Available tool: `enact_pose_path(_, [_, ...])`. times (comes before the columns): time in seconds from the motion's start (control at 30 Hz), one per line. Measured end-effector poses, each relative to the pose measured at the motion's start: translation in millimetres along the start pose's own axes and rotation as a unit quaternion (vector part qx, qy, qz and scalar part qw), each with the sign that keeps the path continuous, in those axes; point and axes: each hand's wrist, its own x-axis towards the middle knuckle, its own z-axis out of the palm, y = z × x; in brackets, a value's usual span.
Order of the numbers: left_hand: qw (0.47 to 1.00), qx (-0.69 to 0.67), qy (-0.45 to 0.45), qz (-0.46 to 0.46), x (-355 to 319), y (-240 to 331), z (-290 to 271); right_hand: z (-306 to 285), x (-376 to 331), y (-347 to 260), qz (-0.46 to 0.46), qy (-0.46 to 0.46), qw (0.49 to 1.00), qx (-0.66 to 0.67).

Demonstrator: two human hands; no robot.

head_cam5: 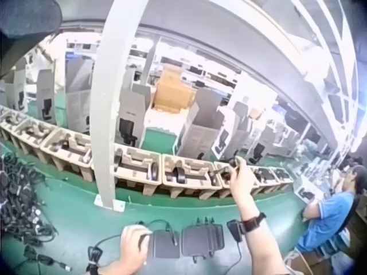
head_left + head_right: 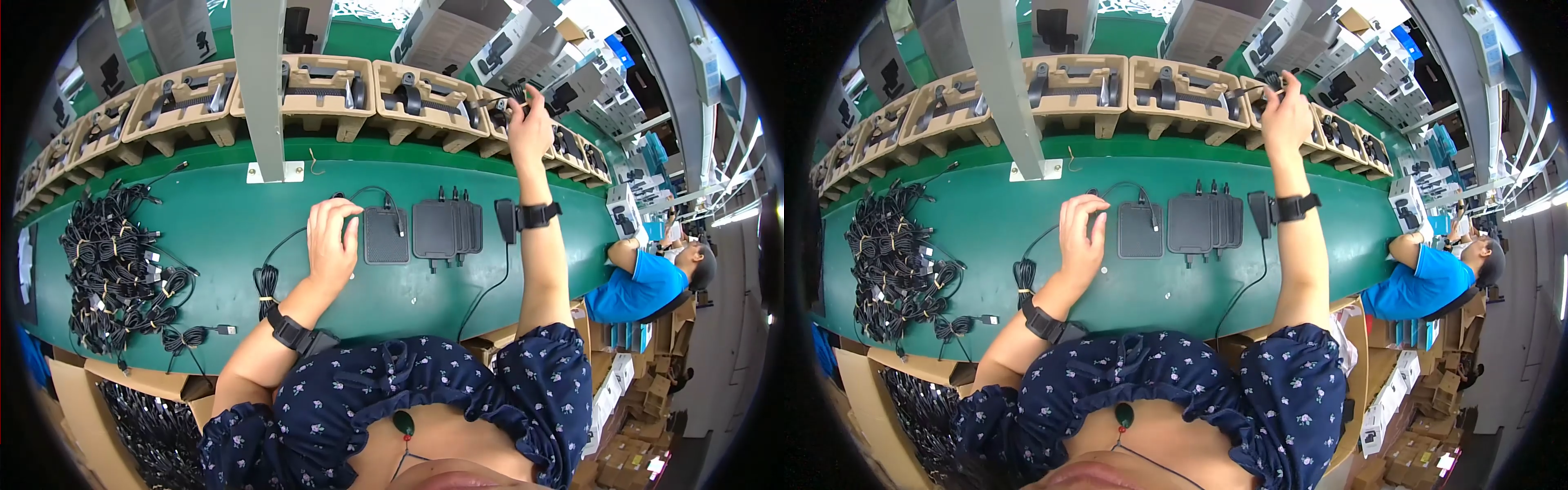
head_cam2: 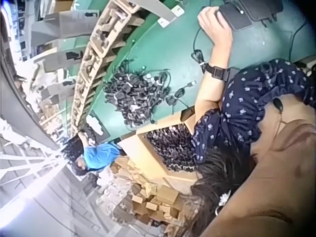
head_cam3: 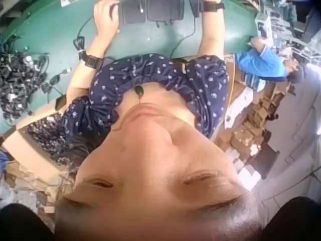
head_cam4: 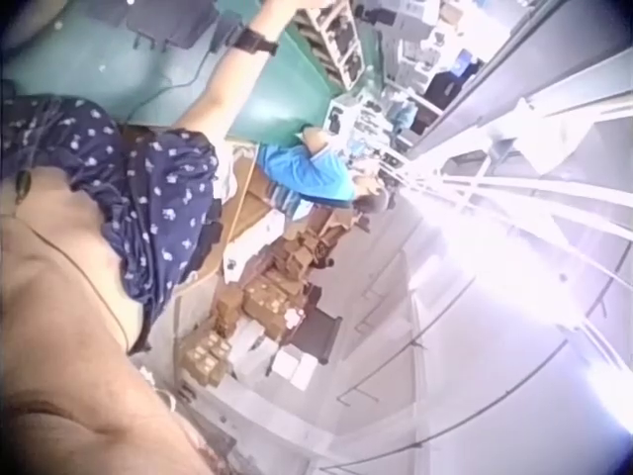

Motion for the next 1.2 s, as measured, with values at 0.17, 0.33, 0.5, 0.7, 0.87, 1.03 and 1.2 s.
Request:
enact_pose_path(0.17, [0.999,-0.024,-0.008,-0.033,-3,0,0,26,32,37,-0.113,0.007,0.976,-0.185])
enact_pose_path(0.33, [0.998,-0.024,-0.038,-0.053,-6,-1,1,62,32,51,-0.175,-0.109,0.946,-0.250])
enact_pose_path(0.5, [0.996,-0.022,-0.052,-0.072,-6,0,1,96,14,51,-0.063,-0.165,0.979,-0.098])
enact_pose_path(0.7, [0.995,-0.012,-0.064,-0.080,-6,1,-1,101,11,57,-0.045,-0.195,0.966,-0.167])
enact_pose_path(0.87, [0.994,-0.007,-0.084,-0.070,-4,4,-2,108,14,82,-0.038,-0.225,0.964,-0.132])
enact_pose_path(1.03, [0.994,-0.016,-0.088,-0.065,-4,6,-1,122,24,81,0.071,-0.192,0.978,-0.044])
enact_pose_path(1.2, [0.993,-0.026,-0.094,-0.071,-6,3,-1,124,12,80,0.069,-0.153,0.983,-0.077])
